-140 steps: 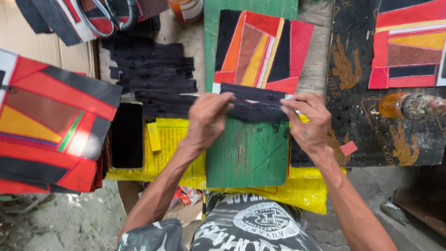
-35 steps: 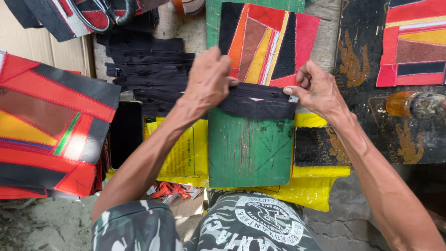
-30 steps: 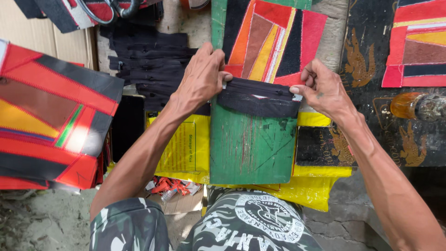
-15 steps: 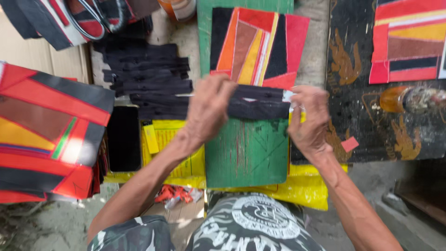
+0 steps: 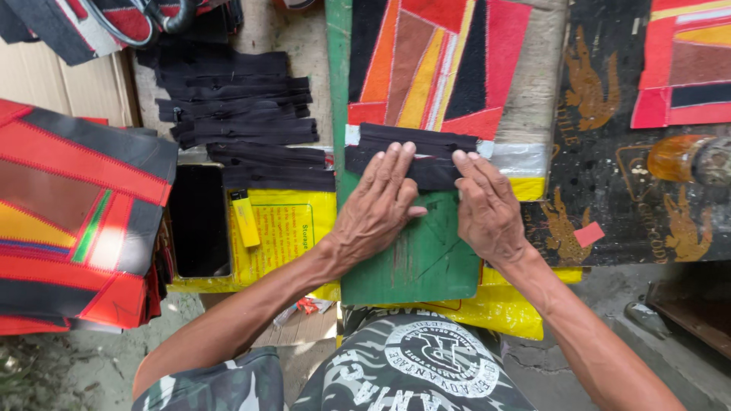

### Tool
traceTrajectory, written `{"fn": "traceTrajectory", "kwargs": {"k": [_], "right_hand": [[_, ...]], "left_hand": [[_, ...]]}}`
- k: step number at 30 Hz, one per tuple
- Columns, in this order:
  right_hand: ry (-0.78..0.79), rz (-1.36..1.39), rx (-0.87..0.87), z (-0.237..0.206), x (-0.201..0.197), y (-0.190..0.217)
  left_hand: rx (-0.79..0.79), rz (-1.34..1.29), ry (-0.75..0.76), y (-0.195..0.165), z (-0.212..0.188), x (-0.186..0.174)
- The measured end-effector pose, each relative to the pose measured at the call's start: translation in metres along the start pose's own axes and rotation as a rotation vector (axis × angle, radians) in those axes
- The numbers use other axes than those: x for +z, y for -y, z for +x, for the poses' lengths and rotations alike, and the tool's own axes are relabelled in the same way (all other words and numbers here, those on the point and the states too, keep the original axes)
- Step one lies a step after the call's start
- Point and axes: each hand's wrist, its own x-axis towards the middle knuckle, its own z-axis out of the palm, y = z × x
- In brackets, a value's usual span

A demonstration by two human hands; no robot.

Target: The person attaches zippers to patchwork fabric pouches at a work table. They align a black zipper along the top edge of a colorful patchwork panel, fold the fabric over the zipper tape, press it in place, and set the finished pouch onto a growing stack of completed pouches before starting the next one.

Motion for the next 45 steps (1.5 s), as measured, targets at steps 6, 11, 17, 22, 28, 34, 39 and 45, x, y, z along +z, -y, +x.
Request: {"fn": "traceTrajectory", "kwargs": {"k": [6,11,17,22,28,34,39,45], "right_hand": [[-0.007,-0.007,0.035,0.0,0.004,0.0],[-0.033,-0.083,0.061,0.001,0.005,0.001],[-0.088,0.074,0.165,0.005,0.005,0.003],[-0.133,0.275,0.435,0.018,-0.003,-0.007],[-0.116,0.133,0.326,0.025,0.007,-0.031],[-0.05,0.048,0.214,0.023,-0.001,-0.041],[-0.029,-0.02,0.16,0.032,-0.007,-0.031],[-0.066,0.018,0.195,0.059,-0.022,0.001]], "left_hand": [[-0.042,-0.024,-0.014,0.033,-0.022,-0.016],[-0.027,-0.057,0.012,0.042,-0.02,-0.025],[-0.012,-0.109,0.055,0.05,-0.013,-0.037],[-0.307,-0.527,-0.152,0.066,-0.001,-0.048],[-0.221,-0.457,-0.315,0.083,0.008,-0.041],[-0.045,-0.254,-0.256,0.088,0.012,-0.039],[-0.025,-0.119,-0.167,0.083,0.017,-0.041],[-0.203,-0.378,-0.25,0.08,0.018,-0.042]]}}
